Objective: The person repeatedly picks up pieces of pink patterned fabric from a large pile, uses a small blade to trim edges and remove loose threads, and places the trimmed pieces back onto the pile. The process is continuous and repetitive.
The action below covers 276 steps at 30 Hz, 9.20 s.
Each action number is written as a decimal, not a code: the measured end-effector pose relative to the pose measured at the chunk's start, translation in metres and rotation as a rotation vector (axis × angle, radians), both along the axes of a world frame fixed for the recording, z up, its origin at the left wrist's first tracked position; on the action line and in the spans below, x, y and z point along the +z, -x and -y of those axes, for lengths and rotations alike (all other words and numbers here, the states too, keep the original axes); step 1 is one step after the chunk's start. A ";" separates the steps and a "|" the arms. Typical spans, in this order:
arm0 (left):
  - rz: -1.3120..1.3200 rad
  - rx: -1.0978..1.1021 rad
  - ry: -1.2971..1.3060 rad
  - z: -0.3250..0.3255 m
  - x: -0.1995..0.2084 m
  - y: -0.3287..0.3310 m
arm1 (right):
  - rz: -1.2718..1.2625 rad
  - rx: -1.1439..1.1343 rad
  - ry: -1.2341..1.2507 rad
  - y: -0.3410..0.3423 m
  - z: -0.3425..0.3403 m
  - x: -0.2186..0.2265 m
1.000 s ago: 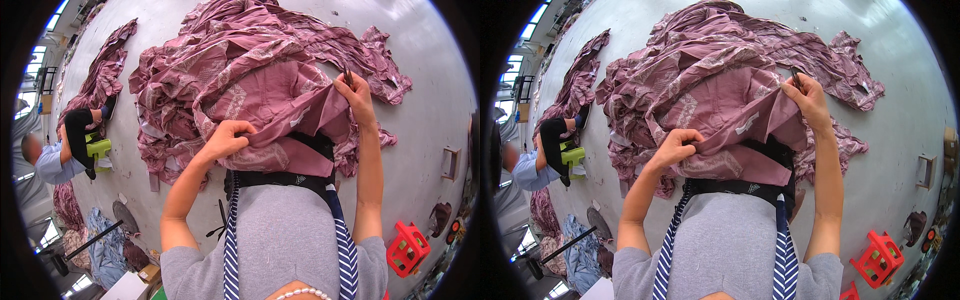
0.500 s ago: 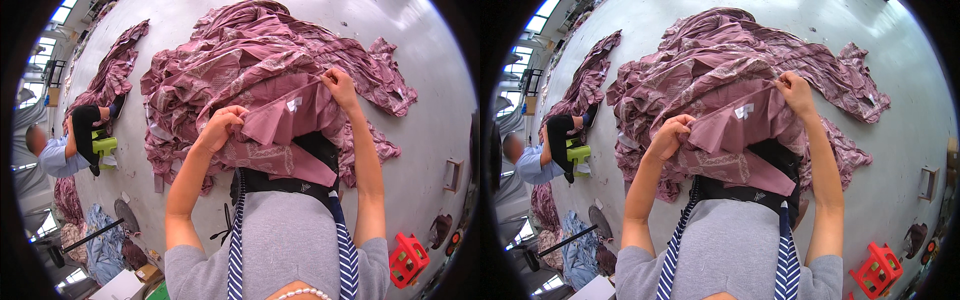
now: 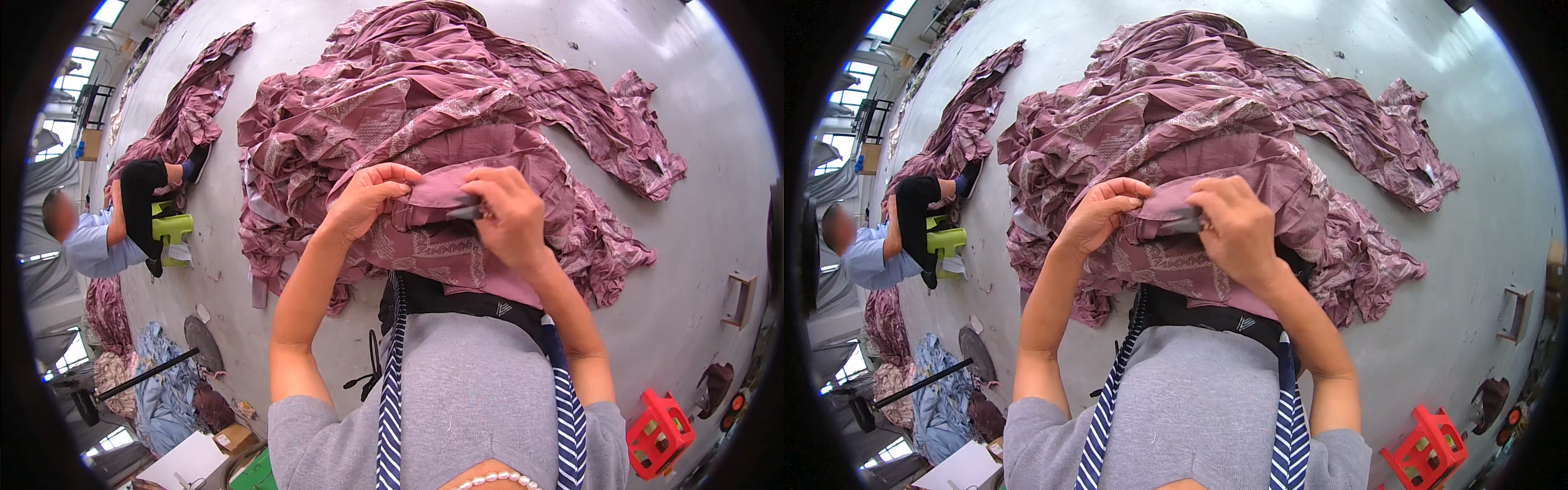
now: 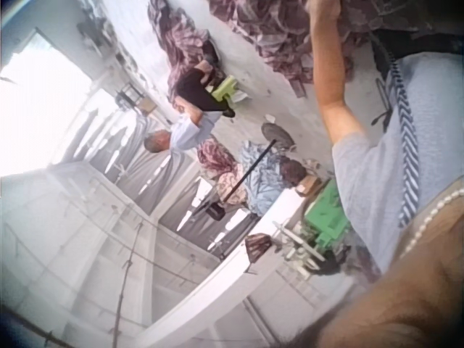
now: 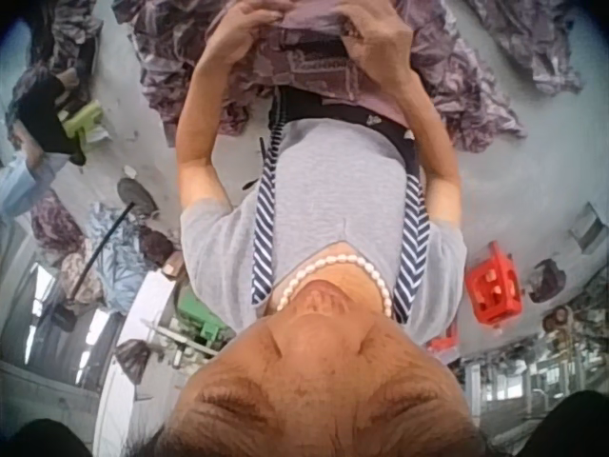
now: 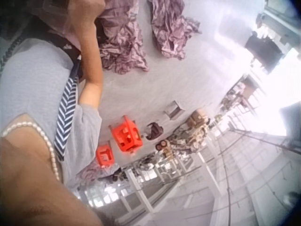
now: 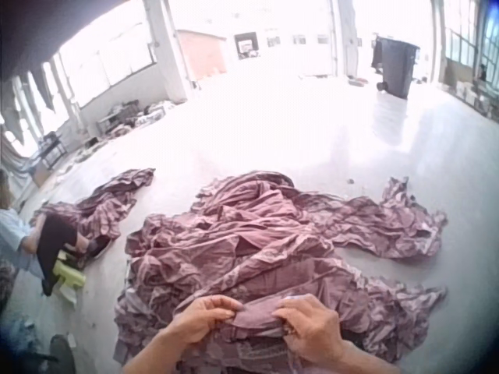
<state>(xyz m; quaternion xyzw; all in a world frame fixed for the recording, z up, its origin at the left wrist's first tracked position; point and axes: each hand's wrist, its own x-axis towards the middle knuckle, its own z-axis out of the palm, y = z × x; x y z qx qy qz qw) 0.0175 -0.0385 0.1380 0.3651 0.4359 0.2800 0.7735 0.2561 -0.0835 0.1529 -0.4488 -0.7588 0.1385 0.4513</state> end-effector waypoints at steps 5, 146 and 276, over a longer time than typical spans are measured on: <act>-0.055 -0.128 -0.091 0.007 0.009 -0.010 | -0.277 0.166 0.638 -0.020 -0.029 0.011; 0.102 0.109 0.240 0.012 -0.004 -0.028 | -0.141 0.084 0.382 0.003 0.013 0.004; 0.326 -0.271 0.122 0.045 -0.028 -0.159 | -0.461 -0.523 0.355 -0.121 0.121 -0.015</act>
